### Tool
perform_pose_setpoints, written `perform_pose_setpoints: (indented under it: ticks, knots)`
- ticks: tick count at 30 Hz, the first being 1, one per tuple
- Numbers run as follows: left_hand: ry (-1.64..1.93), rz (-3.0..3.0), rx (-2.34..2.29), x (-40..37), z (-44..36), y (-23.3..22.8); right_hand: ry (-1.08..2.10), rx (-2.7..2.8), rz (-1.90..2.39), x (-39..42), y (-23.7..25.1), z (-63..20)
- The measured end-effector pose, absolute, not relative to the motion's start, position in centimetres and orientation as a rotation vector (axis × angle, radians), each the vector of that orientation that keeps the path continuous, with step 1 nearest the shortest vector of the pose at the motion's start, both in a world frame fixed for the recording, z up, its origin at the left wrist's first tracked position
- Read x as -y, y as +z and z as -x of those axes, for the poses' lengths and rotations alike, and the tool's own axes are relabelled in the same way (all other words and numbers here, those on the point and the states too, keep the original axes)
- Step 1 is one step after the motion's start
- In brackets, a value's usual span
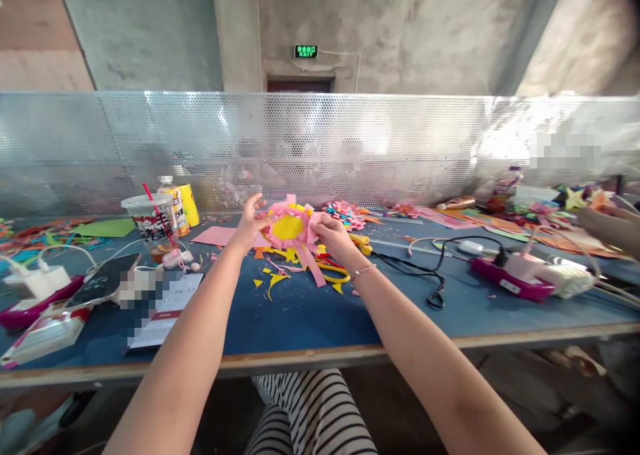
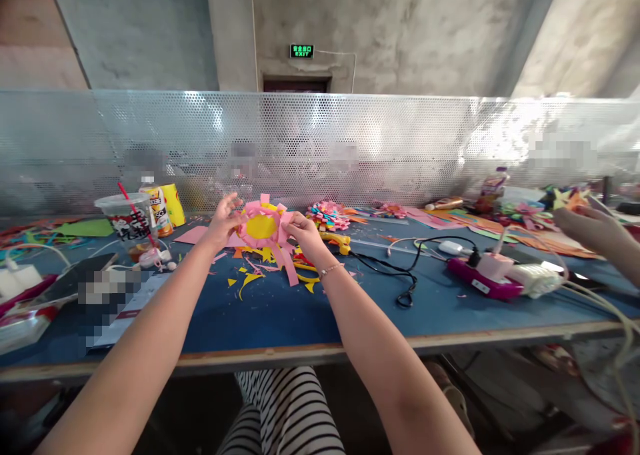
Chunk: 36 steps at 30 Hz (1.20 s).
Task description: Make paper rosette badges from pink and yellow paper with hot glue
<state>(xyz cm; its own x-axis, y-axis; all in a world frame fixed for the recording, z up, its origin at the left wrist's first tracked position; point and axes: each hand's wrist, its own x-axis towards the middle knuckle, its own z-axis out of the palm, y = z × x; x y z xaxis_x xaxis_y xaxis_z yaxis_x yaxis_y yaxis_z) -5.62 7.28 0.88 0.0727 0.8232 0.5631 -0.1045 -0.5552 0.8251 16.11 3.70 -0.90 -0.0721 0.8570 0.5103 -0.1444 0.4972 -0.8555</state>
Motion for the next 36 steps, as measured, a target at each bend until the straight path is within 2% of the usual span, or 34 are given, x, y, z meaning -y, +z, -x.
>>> perform_pose_setpoints:
  ticks: [3, 9, 17, 22, 30, 36]
  knots:
    - [1.414, -1.603, -0.695, -6.7, 5.6, 0.8, 0.824, 1.475, 0.654, -3.6, -0.7, -16.3]
    - [1.309, -1.72, -0.716, -5.9, 5.5, 0.8, 0.711, 1.523, 0.69, -3.2, -0.3, -16.5]
    - [1.533, -1.941, -0.823, -5.1, 5.2, 1.9, 0.722, 1.36, 0.598, -3.2, 0.3, -16.7]
    - [1.563, -2.211, -1.107, -4.2, 4.8, 2.2, 0.618, 1.151, 0.661, -3.6, 1.2, -17.6]
    - [1.421, -2.766, -1.106, -4.9, 4.7, 1.9, -0.108, 1.478, 0.997, -4.2, 0.8, -19.4]
    - [1.412, -2.931, -1.13, -5.2, 4.6, 0.6, -0.181, 1.493, 0.946, -3.7, 0.9, -19.4]
